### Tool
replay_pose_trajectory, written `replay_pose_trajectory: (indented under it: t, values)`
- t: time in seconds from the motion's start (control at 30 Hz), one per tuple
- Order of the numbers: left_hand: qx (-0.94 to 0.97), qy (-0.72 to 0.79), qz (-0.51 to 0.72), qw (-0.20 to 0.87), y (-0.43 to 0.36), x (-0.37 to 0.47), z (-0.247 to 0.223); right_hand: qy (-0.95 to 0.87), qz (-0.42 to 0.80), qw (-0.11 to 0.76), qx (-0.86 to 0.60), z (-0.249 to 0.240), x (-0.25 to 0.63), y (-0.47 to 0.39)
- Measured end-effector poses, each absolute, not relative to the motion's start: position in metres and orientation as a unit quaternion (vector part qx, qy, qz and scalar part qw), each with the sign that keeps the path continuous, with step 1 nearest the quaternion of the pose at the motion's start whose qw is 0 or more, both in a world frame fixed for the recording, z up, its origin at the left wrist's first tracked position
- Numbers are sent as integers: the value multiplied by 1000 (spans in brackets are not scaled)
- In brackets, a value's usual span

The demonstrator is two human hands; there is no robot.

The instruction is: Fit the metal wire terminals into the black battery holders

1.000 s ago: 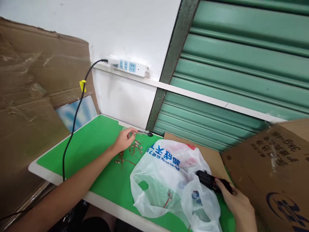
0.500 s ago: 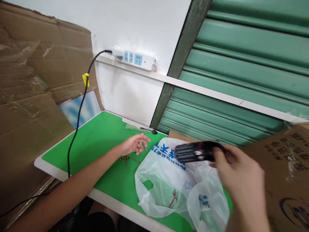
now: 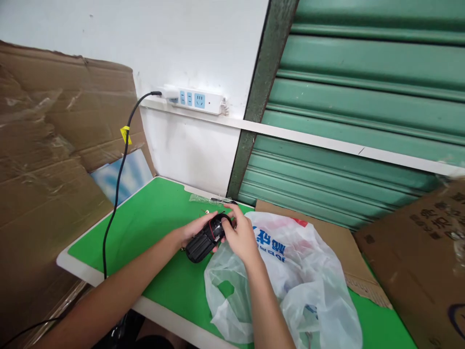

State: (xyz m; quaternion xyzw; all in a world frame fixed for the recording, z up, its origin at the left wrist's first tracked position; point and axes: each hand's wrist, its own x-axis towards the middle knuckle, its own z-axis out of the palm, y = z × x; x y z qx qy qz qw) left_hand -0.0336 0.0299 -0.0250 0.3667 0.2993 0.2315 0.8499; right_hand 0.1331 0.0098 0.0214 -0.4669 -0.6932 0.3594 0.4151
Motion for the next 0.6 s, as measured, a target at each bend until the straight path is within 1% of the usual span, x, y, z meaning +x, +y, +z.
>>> replay_pose_trajectory:
  t: [0.1, 0.17, 0.2, 0.27, 0.3, 0.37, 0.43, 0.5, 0.6]
  values:
    - [372, 309, 206, 851, 26, -30, -23, -665, 381, 454, -454, 17, 132, 4]
    - [374, 316, 228, 842, 23, -29, -19, -634, 369, 507, -453, 14, 131, 1]
    - [373, 318, 269, 829, 22, -29, -16, -611, 359, 539, -455, 13, 131, 0]
    - [365, 324, 403, 774, 22, -29, -13, -558, 376, 582, -457, 9, 132, -1]
    - [361, 327, 476, 732, 23, -29, -11, -534, 417, 575, -459, 7, 132, -1]
    - [361, 332, 589, 642, 24, -30, -11, -490, 542, 512, -452, 3, 131, -1]
    - [376, 328, 633, 593, 26, -30, -12, -442, 644, 455, -428, 1, 130, -1]
    - [384, 306, 627, 605, 26, -32, -11, -398, 678, 464, -409, 2, 131, 0]
    - [365, 263, 554, 700, 26, -39, -7, -345, 660, 524, -414, 3, 137, 5]
